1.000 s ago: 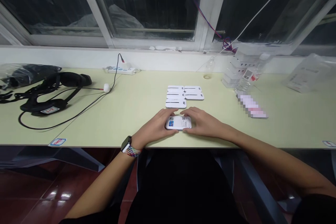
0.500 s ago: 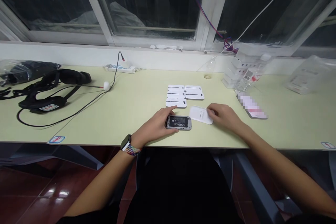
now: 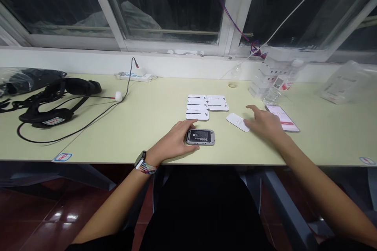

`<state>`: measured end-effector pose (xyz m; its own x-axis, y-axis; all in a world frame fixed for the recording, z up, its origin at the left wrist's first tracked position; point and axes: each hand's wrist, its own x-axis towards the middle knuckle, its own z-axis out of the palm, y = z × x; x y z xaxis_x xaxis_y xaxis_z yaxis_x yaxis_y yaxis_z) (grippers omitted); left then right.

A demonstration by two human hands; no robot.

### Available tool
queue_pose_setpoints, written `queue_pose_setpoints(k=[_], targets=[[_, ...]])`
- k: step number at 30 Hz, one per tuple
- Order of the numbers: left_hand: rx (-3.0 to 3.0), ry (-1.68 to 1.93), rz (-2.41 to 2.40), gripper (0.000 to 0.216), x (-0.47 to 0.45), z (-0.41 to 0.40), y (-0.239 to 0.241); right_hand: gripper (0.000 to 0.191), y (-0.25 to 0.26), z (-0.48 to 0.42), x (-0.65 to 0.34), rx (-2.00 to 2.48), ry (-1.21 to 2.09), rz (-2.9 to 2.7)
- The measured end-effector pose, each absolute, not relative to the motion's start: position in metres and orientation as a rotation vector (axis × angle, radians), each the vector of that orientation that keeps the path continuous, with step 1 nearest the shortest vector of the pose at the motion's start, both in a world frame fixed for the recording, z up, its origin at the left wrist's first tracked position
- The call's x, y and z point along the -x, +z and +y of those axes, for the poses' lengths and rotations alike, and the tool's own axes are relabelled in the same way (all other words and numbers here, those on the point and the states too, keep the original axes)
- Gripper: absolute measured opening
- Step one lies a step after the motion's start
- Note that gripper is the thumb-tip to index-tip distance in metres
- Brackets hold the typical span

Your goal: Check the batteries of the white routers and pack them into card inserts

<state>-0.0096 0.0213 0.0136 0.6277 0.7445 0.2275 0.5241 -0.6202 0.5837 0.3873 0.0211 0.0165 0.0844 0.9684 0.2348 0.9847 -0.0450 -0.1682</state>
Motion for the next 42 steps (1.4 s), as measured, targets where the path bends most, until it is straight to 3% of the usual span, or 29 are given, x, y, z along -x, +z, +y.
queue_pose_setpoints(k=[3,8,15,21,36,42], targets=[[-2.385,0.634,0.994,0.085,0.009,0.021,0.014,0.041,0.02,0.018,-0.371,1.966,-0.116,-1.969],[-2.365,0.641,0.982,0.087,0.01,0.02,0.015,0.02,0.024,0.014,-0.313,1.375,0.236,-2.321],[-2.223,0.625,1.036,0.099,0.013,0.025,0.009,0.012,0.036,0.038,-0.228,0.719,0.412,-2.71],[-2.059,0.643,1.006,0.112,0.013,0.029,0.006,0.01,0.036,0.062,-0.208,0.643,0.493,-2.808],[-1.993,0.69,0.965,0.116,0.01,0.027,0.012,0.021,0.043,0.064,-0.204,0.624,0.534,-2.738],[-2.043,0.74,0.941,0.104,0.009,0.027,0.013,0.013,0.051,0.061,-0.219,0.501,0.566,-2.501]])
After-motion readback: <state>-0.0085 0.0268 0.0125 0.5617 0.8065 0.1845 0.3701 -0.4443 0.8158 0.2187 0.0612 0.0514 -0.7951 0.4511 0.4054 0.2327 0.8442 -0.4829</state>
